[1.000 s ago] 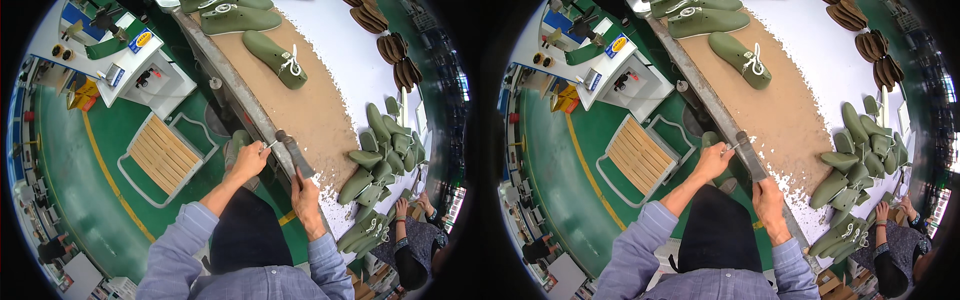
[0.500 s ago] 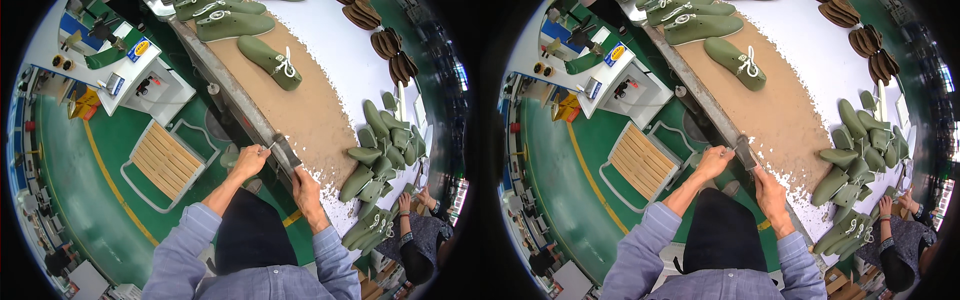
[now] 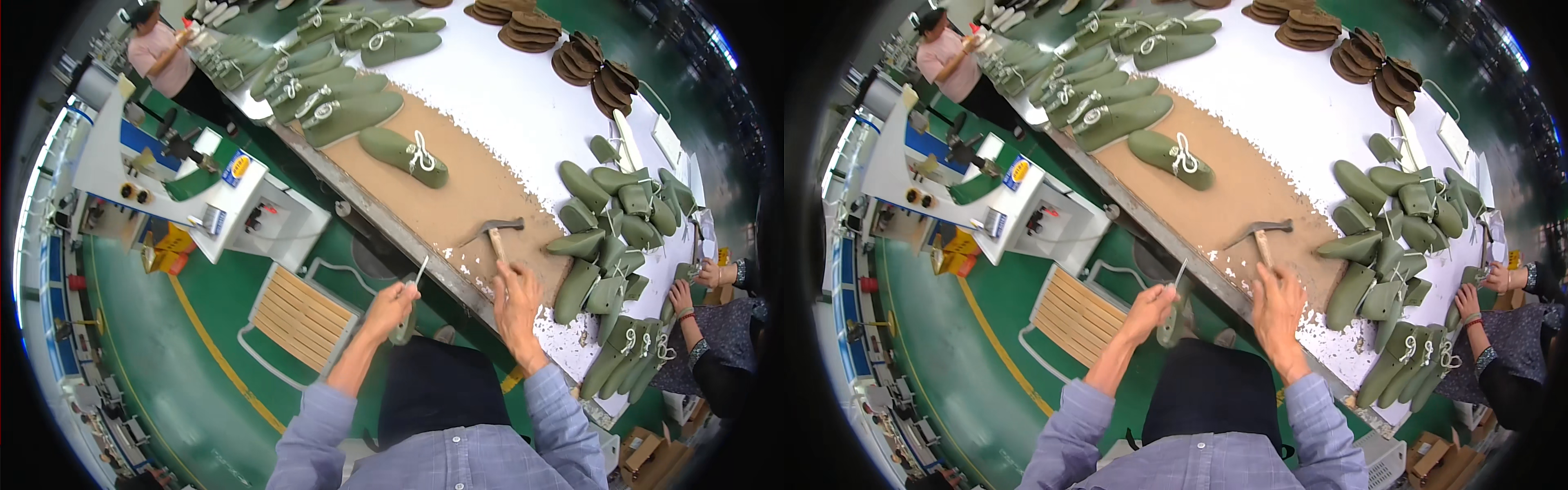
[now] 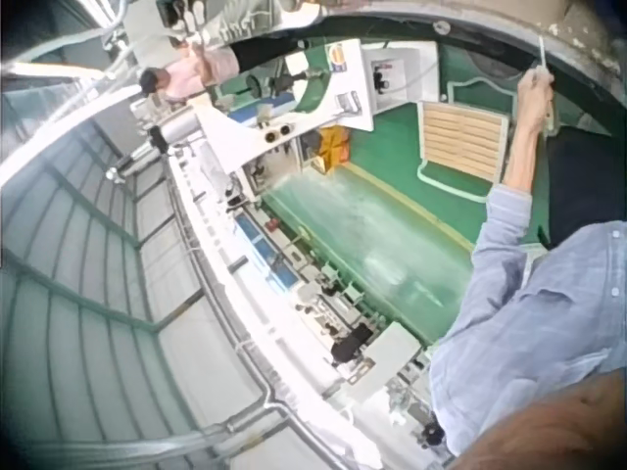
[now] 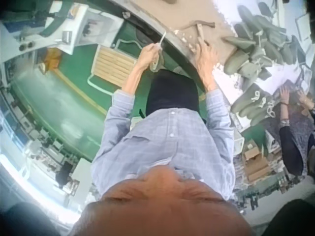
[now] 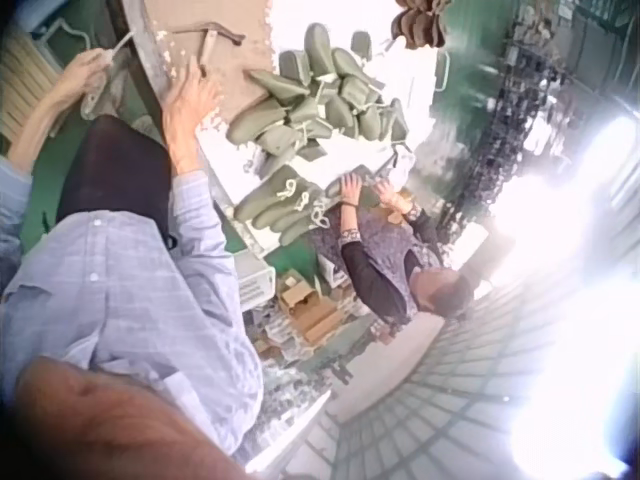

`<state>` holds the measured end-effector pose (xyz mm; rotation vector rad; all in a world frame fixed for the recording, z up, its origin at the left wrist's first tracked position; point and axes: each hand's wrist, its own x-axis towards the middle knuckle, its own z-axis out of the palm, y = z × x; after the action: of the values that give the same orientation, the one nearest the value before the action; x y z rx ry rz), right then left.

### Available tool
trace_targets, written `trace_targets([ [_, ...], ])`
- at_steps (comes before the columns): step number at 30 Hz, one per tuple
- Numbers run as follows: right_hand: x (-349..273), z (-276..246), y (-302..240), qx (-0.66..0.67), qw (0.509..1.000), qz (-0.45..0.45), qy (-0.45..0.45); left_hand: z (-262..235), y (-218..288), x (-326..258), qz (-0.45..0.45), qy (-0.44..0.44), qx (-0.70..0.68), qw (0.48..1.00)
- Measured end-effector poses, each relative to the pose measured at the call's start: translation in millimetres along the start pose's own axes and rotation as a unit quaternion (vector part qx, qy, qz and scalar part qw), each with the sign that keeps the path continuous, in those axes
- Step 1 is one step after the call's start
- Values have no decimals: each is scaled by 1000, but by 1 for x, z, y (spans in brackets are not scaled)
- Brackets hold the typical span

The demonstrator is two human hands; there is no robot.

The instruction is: The person assembles green slip-on shoes on a factory assembly line. They use a hammer to secure metal eyelets into the shoe uppers and then tie white laces through the eyelets. The person handles multiple shoes one at a time, moving them along the table as they work.

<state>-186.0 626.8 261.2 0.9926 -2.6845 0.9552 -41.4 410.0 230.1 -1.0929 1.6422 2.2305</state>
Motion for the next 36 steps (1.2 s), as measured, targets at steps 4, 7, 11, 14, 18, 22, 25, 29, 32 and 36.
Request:
trace_targets([
  [4,10,-38,-88,310,943,38,-115,19,60,-76,95,-12,38,995],
  [7,32,-66,-155,497,849,55,-171,38,113,-132,233,31,122,964],
  [11,91,-131,-197,540,830,-109,-87,59,184,-184,357,58,97,927],
  [14,131,-170,-201,554,825,-71,-82,56,208,-167,512,88,208,829],
  [18,174,-188,-209,692,719,18,-69,37,205,-94,435,-19,316,843],
  [22,210,-146,-201,624,767,150,-9,65,176,44,433,-107,261,856],
  [25,232,-126,-166,614,754,209,103,89,187,119,412,-100,286,860],
  [29,246,-129,-147,534,796,193,213,114,243,153,557,-48,328,761],
  [32,233,-142,-124,531,777,198,276,115,279,184,679,-22,362,639],
  [36,226,-110,-93,493,763,291,301,127,261,235,663,-18,384,642],
])
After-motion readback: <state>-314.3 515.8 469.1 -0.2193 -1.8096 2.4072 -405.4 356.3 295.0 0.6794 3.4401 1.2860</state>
